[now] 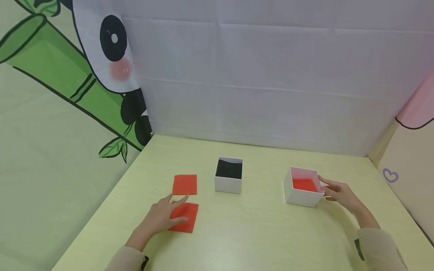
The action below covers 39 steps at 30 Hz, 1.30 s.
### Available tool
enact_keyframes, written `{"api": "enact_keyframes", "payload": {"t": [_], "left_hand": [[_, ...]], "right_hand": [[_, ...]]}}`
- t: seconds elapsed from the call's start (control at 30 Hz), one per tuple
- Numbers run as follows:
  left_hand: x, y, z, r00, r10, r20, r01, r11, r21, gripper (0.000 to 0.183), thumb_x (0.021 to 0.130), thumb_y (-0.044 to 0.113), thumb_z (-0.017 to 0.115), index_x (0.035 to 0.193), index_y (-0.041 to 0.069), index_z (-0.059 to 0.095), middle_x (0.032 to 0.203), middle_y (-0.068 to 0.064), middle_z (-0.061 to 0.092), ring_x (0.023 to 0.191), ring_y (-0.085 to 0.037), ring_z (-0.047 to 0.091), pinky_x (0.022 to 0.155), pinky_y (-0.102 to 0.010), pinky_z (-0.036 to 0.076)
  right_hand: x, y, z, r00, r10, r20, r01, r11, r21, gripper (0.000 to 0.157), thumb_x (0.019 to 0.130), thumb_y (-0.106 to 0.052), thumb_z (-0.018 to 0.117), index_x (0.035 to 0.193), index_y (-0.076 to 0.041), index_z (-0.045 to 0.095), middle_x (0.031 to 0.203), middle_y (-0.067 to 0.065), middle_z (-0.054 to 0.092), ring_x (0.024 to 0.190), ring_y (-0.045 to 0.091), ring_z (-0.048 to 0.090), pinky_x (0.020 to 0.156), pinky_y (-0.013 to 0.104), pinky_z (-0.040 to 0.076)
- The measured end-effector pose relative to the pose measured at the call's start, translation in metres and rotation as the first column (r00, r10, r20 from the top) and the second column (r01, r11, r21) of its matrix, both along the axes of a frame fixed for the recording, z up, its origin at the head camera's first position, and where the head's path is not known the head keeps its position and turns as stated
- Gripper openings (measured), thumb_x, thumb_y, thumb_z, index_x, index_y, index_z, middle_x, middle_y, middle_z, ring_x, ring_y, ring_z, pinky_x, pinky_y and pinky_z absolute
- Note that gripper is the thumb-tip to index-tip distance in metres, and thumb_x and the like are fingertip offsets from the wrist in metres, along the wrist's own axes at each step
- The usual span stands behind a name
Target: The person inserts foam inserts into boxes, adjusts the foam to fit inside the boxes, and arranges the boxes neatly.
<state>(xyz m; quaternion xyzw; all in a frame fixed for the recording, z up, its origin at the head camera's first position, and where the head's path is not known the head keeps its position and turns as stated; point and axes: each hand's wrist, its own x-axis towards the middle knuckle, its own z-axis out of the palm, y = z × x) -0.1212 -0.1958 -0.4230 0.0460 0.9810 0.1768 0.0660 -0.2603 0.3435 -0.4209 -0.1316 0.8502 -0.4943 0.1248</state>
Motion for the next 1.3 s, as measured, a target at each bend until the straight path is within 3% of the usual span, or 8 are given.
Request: {"api": "enact_keyframes", "payload": {"t": [0.17,0.33,0.67,1.07,1.3], "left_hand": [[0.0,-0.007,-0.003,0.998,-0.01,0.059,0.013,0.999,-0.046,0.068,0.075,0.048,0.066,0.134,0.02,0.044,0.126,-0.028,0.04,0.116,-0.046,0.034,0.087,-0.06,0.028],[-0.002,-0.013,-0.007,0.997,-0.02,0.074,0.029,0.992,-0.12,0.07,0.073,0.048,0.067,0.133,0.021,0.045,0.122,-0.028,0.044,0.109,-0.044,0.041,0.083,-0.057,0.033],[-0.008,-0.02,-0.016,0.994,-0.05,0.101,0.062,0.992,-0.114,0.071,0.07,0.046,0.07,0.132,0.02,0.046,0.125,-0.023,0.045,0.116,-0.044,0.036,0.086,-0.061,0.029],[-0.01,-0.006,-0.019,0.99,-0.061,0.129,0.079,0.986,-0.144,0.072,0.07,0.051,0.069,0.132,0.021,0.047,0.126,-0.03,0.037,0.116,-0.048,0.032,0.089,-0.06,0.026],[-0.011,0.0,-0.022,0.993,-0.047,0.107,0.067,0.979,-0.192,0.072,0.069,0.046,0.072,0.131,0.021,0.047,0.123,-0.031,0.039,0.114,-0.048,0.034,0.089,-0.059,0.027]], "right_hand": [[0.0,0.0,0.0,1.0,0.002,0.002,-0.002,1.0,-0.002,0.056,0.09,-0.02,0.054,0.132,0.006,0.027,0.125,0.037,0.037,0.082,0.001,0.056,0.072,0.033,0.049],[0.0,0.0,0.001,1.0,0.0,0.006,0.0,1.0,-0.004,0.057,0.091,-0.021,0.053,0.132,0.005,0.026,0.126,0.036,0.036,0.082,0.001,0.056,0.073,0.033,0.049],[-0.001,0.003,-0.001,1.0,0.01,-0.016,-0.01,1.0,-0.011,0.054,0.09,-0.021,0.054,0.132,0.003,0.029,0.125,0.037,0.036,0.082,0.001,0.057,0.072,0.032,0.049],[-0.002,0.003,-0.001,1.0,0.01,-0.002,-0.01,1.0,-0.006,0.056,0.091,-0.021,0.053,0.132,0.005,0.027,0.127,0.037,0.033,0.082,-0.001,0.056,0.073,0.034,0.049],[-0.001,0.002,0.0,1.0,0.01,0.004,-0.01,1.0,-0.004,0.056,0.091,-0.021,0.053,0.132,0.005,0.026,0.128,0.037,0.033,0.083,-0.001,0.056,0.074,0.035,0.049]]}}
